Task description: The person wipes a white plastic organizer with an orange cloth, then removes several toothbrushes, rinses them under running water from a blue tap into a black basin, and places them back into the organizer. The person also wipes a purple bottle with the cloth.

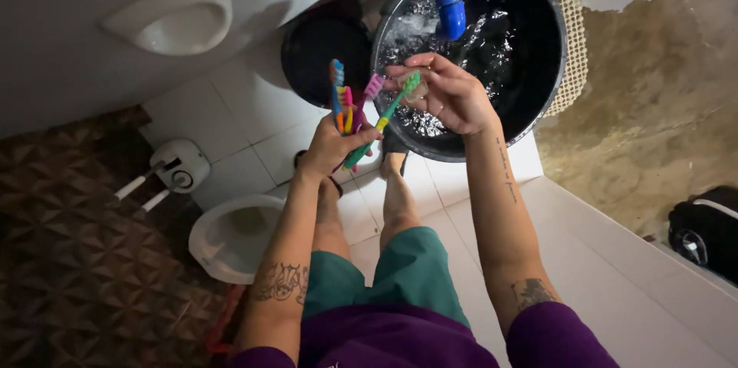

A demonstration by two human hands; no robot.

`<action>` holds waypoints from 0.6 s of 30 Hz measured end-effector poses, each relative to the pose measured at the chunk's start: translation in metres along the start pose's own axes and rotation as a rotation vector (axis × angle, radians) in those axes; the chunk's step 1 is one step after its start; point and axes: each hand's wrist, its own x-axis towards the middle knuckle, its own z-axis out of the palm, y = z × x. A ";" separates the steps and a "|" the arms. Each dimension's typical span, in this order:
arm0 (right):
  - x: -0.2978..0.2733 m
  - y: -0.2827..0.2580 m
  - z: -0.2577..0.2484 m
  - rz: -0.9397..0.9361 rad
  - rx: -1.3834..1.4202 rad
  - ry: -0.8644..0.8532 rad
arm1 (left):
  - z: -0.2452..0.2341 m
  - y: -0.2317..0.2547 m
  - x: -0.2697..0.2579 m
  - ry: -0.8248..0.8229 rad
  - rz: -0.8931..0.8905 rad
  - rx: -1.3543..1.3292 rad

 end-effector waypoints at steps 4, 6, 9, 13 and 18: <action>-0.004 0.020 -0.006 -0.126 0.005 -0.151 | -0.002 -0.011 -0.001 -0.020 -0.014 -0.165; -0.004 0.031 -0.014 -0.171 -0.011 -0.178 | -0.003 -0.017 0.000 -0.030 -0.020 -0.218; -0.001 0.049 -0.032 -0.195 -0.013 -0.112 | -0.004 -0.020 0.000 -0.060 0.023 -0.194; 0.003 0.065 -0.055 -0.233 0.067 -0.051 | 0.003 -0.009 0.000 -0.106 0.016 -0.169; 0.008 0.064 -0.039 -0.304 0.120 -0.097 | 0.011 -0.008 0.003 -0.089 -0.056 -0.287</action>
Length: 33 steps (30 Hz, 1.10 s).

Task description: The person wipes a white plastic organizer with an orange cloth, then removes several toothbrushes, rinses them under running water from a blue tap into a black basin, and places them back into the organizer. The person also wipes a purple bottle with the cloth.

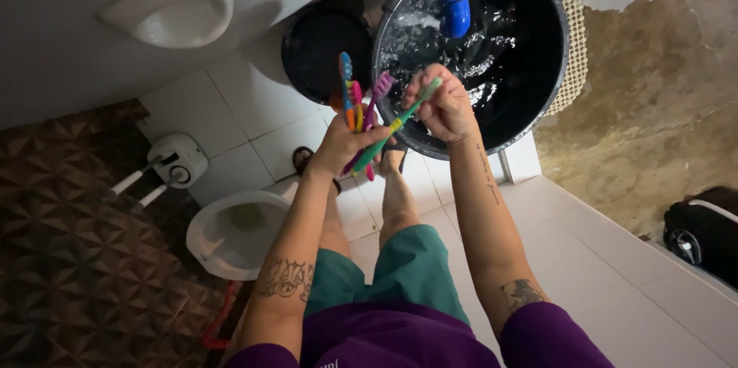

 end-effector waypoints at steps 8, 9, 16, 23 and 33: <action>0.009 0.007 -0.006 -0.075 0.018 0.009 | -0.011 -0.018 0.007 -0.038 -0.081 0.050; 0.012 0.006 0.000 -0.076 0.019 0.010 | -0.011 -0.019 0.007 -0.038 -0.082 0.051; 0.020 0.001 0.017 0.017 -0.048 0.205 | -0.010 -0.028 0.016 -0.002 -0.026 0.273; 0.023 0.004 0.002 0.117 -0.110 0.311 | -0.018 -0.051 0.027 0.138 0.107 0.549; 0.015 0.013 -0.021 -0.028 0.008 0.340 | -0.001 -0.070 0.043 0.274 0.073 0.522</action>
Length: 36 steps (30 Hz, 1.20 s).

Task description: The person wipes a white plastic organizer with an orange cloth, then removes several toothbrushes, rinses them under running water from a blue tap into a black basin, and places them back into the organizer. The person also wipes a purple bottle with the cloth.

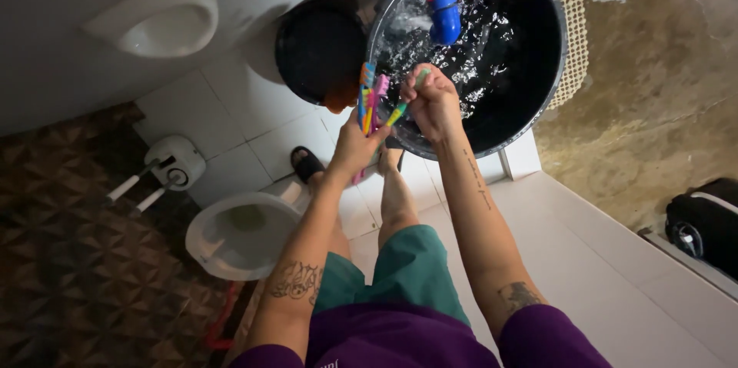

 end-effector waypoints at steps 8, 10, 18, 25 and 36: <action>-0.009 -0.016 0.019 -0.057 -0.493 0.171 | 0.023 0.023 -0.007 0.157 -0.016 0.115; -0.007 -0.020 0.013 -0.045 -0.478 0.174 | 0.025 0.012 -0.002 0.147 -0.043 0.076; -0.008 -0.028 0.003 0.031 -0.368 0.067 | 0.020 0.004 0.004 0.104 0.010 0.040; -0.007 -0.030 -0.011 0.086 -0.135 0.022 | 0.019 0.023 0.007 0.131 -0.040 0.249; 0.001 -0.023 -0.007 0.019 -0.047 -0.126 | 0.028 0.026 0.001 0.018 -0.091 -0.155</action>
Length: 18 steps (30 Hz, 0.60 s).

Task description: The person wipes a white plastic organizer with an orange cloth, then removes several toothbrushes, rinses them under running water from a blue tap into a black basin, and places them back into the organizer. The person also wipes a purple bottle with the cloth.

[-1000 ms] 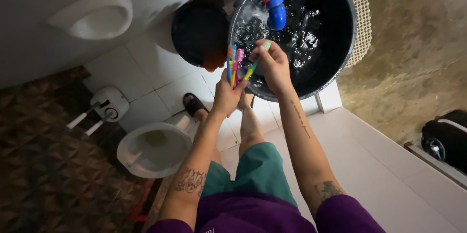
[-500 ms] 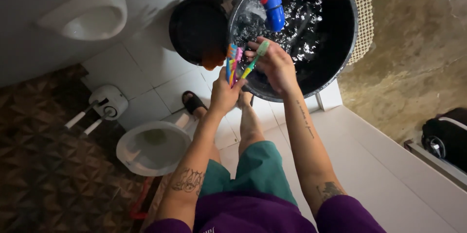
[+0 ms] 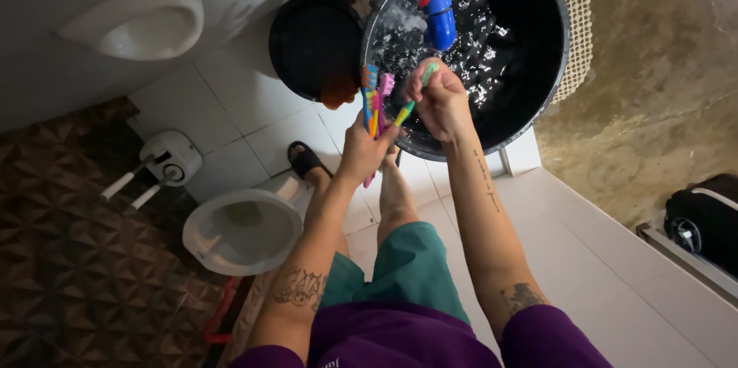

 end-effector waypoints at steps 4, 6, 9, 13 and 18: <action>0.000 -0.021 0.037 -0.024 -0.051 0.048 | 0.008 0.022 -0.011 0.068 0.104 0.082; -0.001 -0.029 0.049 -0.025 -0.093 0.086 | 0.008 0.030 -0.015 0.094 0.159 0.138; -0.004 -0.022 0.032 -0.082 -0.269 0.224 | 0.007 0.028 -0.019 0.146 0.207 0.280; -0.009 -0.019 0.014 -0.103 -0.367 0.238 | 0.004 0.029 -0.022 0.159 0.159 0.287; -0.014 -0.028 0.027 -0.042 -0.321 0.196 | -0.009 0.019 -0.018 0.103 0.038 0.134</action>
